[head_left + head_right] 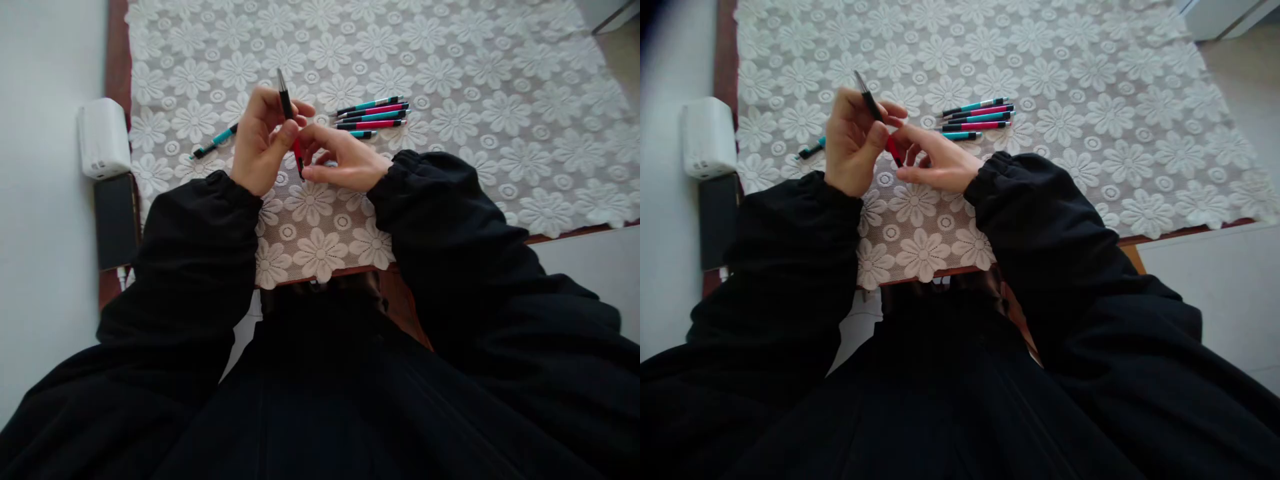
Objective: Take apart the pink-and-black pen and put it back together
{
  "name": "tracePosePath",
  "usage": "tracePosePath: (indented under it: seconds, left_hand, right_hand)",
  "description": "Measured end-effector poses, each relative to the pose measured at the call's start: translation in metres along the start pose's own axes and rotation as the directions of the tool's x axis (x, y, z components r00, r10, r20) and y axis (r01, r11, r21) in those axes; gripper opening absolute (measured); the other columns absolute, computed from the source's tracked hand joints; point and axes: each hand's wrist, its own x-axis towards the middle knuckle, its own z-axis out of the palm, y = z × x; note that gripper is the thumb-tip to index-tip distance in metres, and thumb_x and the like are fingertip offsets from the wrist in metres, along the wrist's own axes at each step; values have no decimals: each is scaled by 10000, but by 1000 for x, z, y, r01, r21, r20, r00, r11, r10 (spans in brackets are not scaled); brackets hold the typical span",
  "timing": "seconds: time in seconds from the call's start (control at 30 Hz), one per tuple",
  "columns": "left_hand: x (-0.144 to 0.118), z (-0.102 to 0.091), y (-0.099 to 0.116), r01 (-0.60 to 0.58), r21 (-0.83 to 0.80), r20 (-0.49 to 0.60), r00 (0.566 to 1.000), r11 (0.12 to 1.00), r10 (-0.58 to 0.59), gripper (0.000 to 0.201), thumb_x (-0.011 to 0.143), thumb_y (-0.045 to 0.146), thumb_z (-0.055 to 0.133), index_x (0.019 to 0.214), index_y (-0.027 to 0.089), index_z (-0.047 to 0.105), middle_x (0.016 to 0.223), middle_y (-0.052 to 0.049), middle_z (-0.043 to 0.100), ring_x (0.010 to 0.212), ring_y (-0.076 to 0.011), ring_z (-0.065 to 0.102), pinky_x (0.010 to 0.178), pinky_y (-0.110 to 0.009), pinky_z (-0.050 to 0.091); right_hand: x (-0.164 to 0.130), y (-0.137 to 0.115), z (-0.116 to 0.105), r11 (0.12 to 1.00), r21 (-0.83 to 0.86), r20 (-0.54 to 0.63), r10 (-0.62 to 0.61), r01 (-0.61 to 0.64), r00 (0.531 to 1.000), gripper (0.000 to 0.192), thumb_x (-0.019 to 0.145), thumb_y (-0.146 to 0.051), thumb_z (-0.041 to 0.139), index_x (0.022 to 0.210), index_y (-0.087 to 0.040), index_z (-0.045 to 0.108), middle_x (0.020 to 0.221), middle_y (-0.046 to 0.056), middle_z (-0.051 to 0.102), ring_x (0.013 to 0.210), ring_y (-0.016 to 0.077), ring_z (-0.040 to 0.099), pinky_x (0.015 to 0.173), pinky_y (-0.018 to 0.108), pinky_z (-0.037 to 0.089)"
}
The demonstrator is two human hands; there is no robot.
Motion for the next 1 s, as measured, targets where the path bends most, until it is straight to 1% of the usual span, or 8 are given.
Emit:
tracePosePath:
  seconds: [0.1, 0.23, 0.33, 0.47, 0.57, 0.67, 0.87, 1.0]
  left_hand:
    - [-1, -3, -6, 47, 32, 2, 999, 998, -47, 312, 878, 549, 755, 1009, 326, 581, 1087, -18, 721, 976, -228, 686, 724, -391, 546]
    - [-3, -9, -14, 66, 178, -28, 998, 982, -62, 336, 866, 606, 740, 1028, 354, 589, 1029, -1, 707, 911, -219, 650, 691, -396, 506]
    - [-5, -12, -15, 45, 288, -30, 999, 957, -38, 314, 883, 595, 726, 1035, 340, 624, 971, 0, 689, 835, -195, 616, 666, -383, 477]
    - [-4, -14, -9, -30, 392, -2, 999, 919, 33, 255, 882, 524, 755, 960, 295, 672, 879, 1, 702, 748, -170, 616, 628, -354, 487]
    - [-3, -15, -5, -137, 492, 82, 990, 860, 111, 181, 887, 477, 760, 927, 305, 719, 837, -8, 726, 728, -194, 629, 626, -375, 503]
    - [-3, -17, -3, -210, 573, 161, 977, 792, 142, 154, 927, 452, 714, 940, 302, 745, 838, -19, 747, 723, -209, 619, 602, -376, 485]
    - [-3, -18, -1, -174, 688, 248, 969, 704, -4, 163, 944, 431, 668, 929, 292, 751, 809, -20, 730, 727, -216, 598, 664, -395, 451]
    - [-2, -18, 10, -140, 745, 311, 938, 652, -154, 251, 1003, 406, 550, 972, 262, 752, 876, -46, 739, 862, -246, 619, 748, -416, 442]
  right_hand:
    - [1, 3, 1, 994, -98, -128, 30, -43, 991, 308, 935, -555, 517, 923, -248, 497, 899, 16, 614, 825, 175, 578, 731, 321, 486]
    - [-2, -2, -3, 933, -318, -250, 88, -167, 964, 310, 970, -560, 389, 978, -295, 550, 846, 15, 654, 818, 224, 594, 739, 362, 466]
    - [-5, -9, -7, 887, -428, -258, 63, -172, 964, 287, 944, -523, 398, 962, -316, 596, 806, 14, 662, 781, 237, 581, 743, 378, 425]
    - [-4, -9, -9, 862, -467, -255, 81, -197, 963, 331, 896, -585, 420, 886, -327, 627, 728, 22, 654, 722, 232, 540, 745, 386, 375]
    - [-3, -4, -9, 810, -550, -240, 79, -202, 968, 397, 926, -581, 358, 792, -303, 608, 644, 26, 591, 635, 212, 504, 706, 379, 346]
    - [-3, 2, -10, 781, -601, -216, 50, -173, 975, 393, 962, -527, 350, 767, -288, 593, 626, 21, 575, 637, 214, 534, 683, 369, 344]
    - [-4, 11, -11, 793, -595, -137, 61, -132, 989, 434, 985, -607, 392, 782, -266, 568, 632, 32, 593, 836, 220, 621, 766, 348, 388]
    - [-4, -1, -11, 701, -688, -65, 196, -186, 978, 462, 1033, -539, 332, 889, -227, 640, 724, 55, 641, 820, 218, 613, 725, 345, 348]
